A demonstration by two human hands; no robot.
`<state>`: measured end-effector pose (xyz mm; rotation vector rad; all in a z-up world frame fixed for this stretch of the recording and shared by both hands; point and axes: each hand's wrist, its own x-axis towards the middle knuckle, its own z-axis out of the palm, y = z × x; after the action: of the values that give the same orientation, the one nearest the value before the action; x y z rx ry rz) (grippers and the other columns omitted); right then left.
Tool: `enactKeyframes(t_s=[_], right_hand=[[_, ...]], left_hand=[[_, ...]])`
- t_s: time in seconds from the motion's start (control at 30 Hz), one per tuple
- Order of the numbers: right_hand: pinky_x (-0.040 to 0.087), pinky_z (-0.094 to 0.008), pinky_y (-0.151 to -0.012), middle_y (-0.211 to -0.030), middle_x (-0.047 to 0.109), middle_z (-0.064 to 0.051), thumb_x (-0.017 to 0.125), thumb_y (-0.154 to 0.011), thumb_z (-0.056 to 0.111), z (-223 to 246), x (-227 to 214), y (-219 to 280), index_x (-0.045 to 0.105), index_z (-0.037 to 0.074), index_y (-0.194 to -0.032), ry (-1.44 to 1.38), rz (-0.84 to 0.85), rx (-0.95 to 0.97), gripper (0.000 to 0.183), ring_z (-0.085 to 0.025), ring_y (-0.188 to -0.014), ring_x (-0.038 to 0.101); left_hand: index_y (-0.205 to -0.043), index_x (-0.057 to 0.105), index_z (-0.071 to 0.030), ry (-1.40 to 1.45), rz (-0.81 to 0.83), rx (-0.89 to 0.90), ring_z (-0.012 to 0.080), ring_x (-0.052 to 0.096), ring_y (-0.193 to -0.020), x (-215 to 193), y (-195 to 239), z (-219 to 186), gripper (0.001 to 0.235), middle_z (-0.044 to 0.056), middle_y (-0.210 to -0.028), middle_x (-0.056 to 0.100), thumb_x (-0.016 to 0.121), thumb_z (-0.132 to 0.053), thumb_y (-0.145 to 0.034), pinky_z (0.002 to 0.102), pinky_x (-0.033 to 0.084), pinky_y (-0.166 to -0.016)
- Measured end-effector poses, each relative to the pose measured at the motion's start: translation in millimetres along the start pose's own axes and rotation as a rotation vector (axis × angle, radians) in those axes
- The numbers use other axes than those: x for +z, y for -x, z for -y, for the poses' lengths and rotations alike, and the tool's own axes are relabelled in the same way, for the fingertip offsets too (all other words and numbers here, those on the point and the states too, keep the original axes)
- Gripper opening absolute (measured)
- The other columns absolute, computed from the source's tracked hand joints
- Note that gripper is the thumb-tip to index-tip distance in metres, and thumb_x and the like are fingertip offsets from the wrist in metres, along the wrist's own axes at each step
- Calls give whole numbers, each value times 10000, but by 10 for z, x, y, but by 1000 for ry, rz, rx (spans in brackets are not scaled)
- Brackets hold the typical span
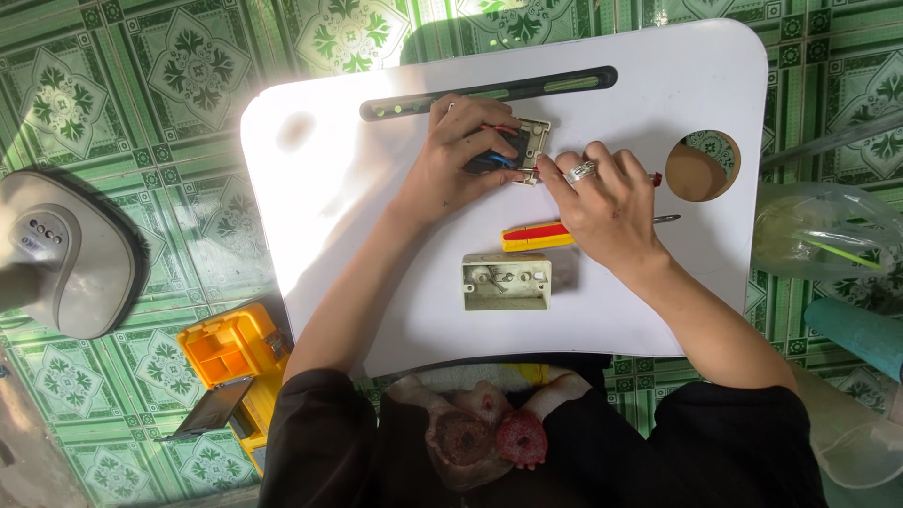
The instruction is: The person uses a yellow screwdriver to tighten screws on an electrical switch box placed on a white table. They then switch to a red screwdriver to continue adjusting the internal components and wires of the switch.
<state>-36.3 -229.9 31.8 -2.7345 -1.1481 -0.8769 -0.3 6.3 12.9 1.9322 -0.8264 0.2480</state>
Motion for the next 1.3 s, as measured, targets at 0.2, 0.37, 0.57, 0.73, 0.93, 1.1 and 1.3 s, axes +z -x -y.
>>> enactKeyframes(t_s=[0.2,0.37,0.57,0.73,0.93,1.1,1.3], right_hand=[[414,-264,-587,-996,619,-18,762,-1024,141,17,85,81,722,120,-1092,-3,69,10,82,-177,-840,654],[456,-300,-485,-930,616,-9,715,-1029,144,-62,4,35,747,128,-1024,-155,64,168,37,-175,-624,543],[525,-332,-586,-920,676,-26,719,-995,58,-82,47,37,765,98,-1061,-274,38,260,89,-214,-696,617],[536,-325,-600,-930,698,-36,750,-975,24,-69,69,17,790,77,-1036,-305,-16,238,90,-214,-725,630],[515,-327,-605,-929,699,-31,730,-1010,12,-96,65,-15,779,63,-1077,-333,3,214,97,-213,-725,611],[550,-301,-584,-853,677,-87,689,-1009,55,-109,74,-14,788,58,-1041,-407,98,247,104,-223,-695,681],[550,-301,-601,-853,671,-100,709,-995,21,-155,116,42,801,44,-1042,-422,115,205,106,-236,-730,692]], left_hand=[[-974,661,-115,36,29,-1,283,647,-1132,-44,-33,1,298,43,-1182,650,657,-411,-1000,469,338,-1055],[-1170,599,-111,47,96,-106,283,658,-1151,-96,-24,32,488,58,-1182,696,682,-529,-931,492,306,-1144],[-1149,647,-124,61,139,-92,264,690,-1139,-109,-88,33,453,53,-1162,708,765,-489,-906,468,292,-1128],[-1144,654,-118,68,155,-81,269,682,-1118,-122,-111,10,411,65,-1144,702,788,-431,-915,462,307,-1098],[-1151,650,-114,57,156,-80,268,675,-1133,-88,-99,25,354,40,-1140,701,822,-318,-918,470,341,-1086],[-1062,744,-52,208,44,-119,327,680,-1099,-23,-70,70,422,105,-1018,765,985,-150,-730,526,285,-1100],[-1064,748,-58,223,49,-134,321,667,-1112,-26,-58,75,446,105,-1019,767,993,-165,-708,497,285,-1102]])
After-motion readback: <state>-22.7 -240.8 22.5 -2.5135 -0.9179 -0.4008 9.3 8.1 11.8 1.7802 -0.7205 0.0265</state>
